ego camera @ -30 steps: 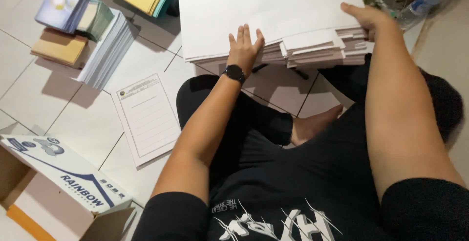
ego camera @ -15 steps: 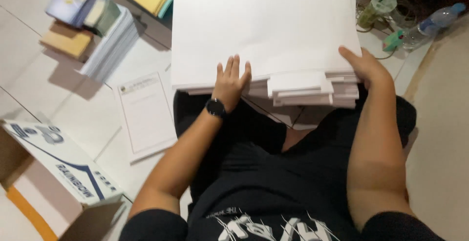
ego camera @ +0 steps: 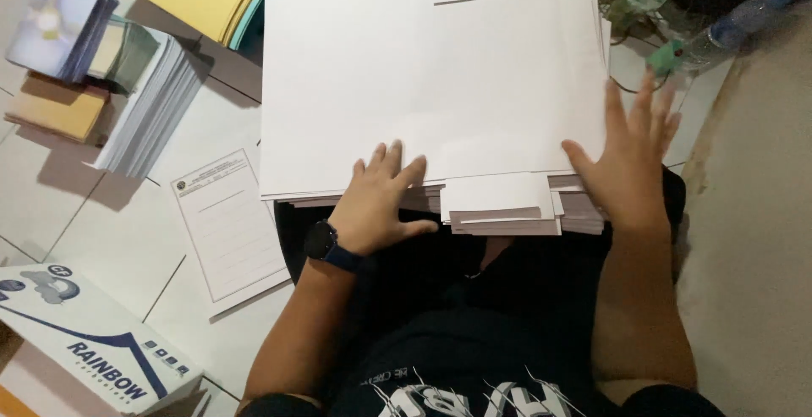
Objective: Manually aligning and stacking printed paper sheets onto folder bases on the floor.
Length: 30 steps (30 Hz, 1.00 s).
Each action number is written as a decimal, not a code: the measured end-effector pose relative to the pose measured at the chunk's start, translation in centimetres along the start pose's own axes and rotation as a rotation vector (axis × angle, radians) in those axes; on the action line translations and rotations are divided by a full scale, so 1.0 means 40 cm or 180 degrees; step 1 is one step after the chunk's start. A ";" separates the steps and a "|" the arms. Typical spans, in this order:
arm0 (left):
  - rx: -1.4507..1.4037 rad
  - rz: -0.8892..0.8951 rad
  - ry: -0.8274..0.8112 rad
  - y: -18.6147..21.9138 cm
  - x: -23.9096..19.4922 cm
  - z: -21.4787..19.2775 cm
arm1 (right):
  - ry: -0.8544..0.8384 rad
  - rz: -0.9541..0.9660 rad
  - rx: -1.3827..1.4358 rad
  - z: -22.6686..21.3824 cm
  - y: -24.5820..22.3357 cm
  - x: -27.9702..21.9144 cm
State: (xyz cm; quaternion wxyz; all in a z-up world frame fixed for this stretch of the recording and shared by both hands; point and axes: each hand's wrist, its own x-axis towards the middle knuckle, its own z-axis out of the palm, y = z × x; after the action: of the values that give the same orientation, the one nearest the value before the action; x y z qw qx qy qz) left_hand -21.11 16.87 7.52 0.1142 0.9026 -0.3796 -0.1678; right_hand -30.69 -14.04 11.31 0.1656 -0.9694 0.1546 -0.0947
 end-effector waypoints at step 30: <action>-0.1428 0.0619 0.1060 -0.005 0.183 0.142 | -0.2064 -0.0664 0.0984 0.065 -0.059 0.045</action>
State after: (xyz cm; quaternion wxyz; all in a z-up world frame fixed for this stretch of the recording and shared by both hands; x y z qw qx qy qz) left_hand -18.41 11.26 0.66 0.3872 0.8293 -0.3938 -0.0853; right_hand -27.78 -11.74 9.97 0.3398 -0.9231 -0.0216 0.1787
